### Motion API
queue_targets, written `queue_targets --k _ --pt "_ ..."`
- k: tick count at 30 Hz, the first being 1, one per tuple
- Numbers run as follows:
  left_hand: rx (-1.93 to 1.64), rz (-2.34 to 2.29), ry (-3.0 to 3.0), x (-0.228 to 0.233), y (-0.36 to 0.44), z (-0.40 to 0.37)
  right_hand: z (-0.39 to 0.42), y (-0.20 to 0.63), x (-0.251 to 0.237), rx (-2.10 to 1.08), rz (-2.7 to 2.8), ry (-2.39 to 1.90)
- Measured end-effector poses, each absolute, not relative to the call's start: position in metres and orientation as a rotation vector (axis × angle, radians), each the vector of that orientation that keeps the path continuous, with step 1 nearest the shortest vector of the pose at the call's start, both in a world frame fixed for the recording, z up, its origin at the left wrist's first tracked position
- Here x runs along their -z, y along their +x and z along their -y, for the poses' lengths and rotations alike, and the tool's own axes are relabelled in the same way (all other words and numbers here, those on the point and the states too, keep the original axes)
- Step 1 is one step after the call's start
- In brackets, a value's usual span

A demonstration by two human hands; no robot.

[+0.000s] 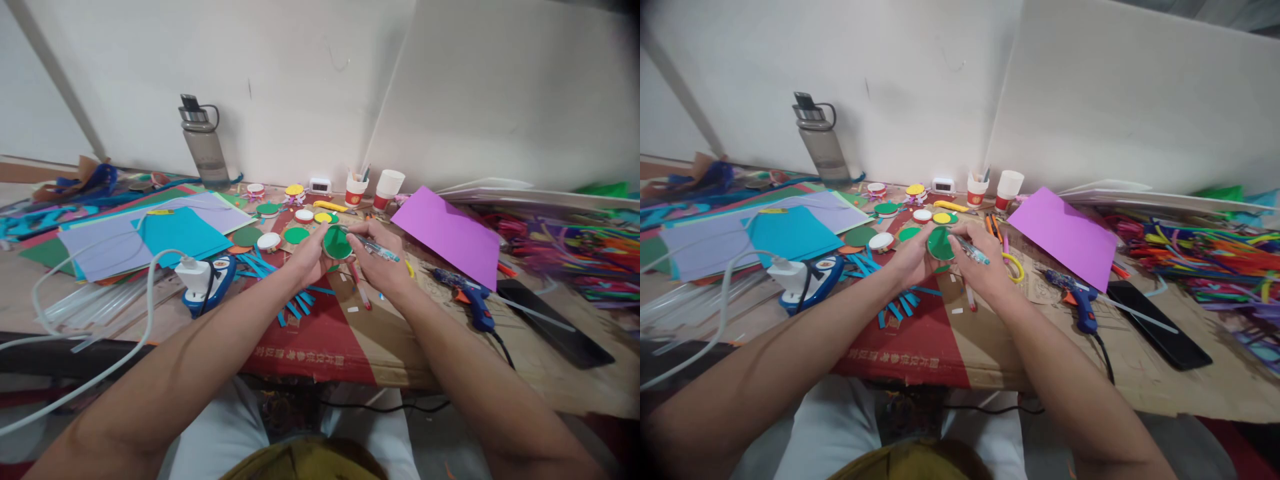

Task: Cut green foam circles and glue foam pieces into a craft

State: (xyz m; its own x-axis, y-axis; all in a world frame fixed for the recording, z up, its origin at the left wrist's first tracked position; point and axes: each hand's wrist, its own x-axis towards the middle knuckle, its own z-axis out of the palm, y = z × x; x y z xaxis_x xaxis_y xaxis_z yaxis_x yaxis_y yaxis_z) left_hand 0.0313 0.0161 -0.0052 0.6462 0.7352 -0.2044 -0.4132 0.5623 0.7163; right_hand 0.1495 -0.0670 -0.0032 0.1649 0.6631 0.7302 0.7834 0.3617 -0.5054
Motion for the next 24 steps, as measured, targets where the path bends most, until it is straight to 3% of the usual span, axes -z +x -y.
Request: queue_targets --k 24 --pt "-0.678 -0.512 0.694 0.0036 0.0304 -0.0154 0.0695 0.1481 0.0005 0.139 1.566 -1.356"
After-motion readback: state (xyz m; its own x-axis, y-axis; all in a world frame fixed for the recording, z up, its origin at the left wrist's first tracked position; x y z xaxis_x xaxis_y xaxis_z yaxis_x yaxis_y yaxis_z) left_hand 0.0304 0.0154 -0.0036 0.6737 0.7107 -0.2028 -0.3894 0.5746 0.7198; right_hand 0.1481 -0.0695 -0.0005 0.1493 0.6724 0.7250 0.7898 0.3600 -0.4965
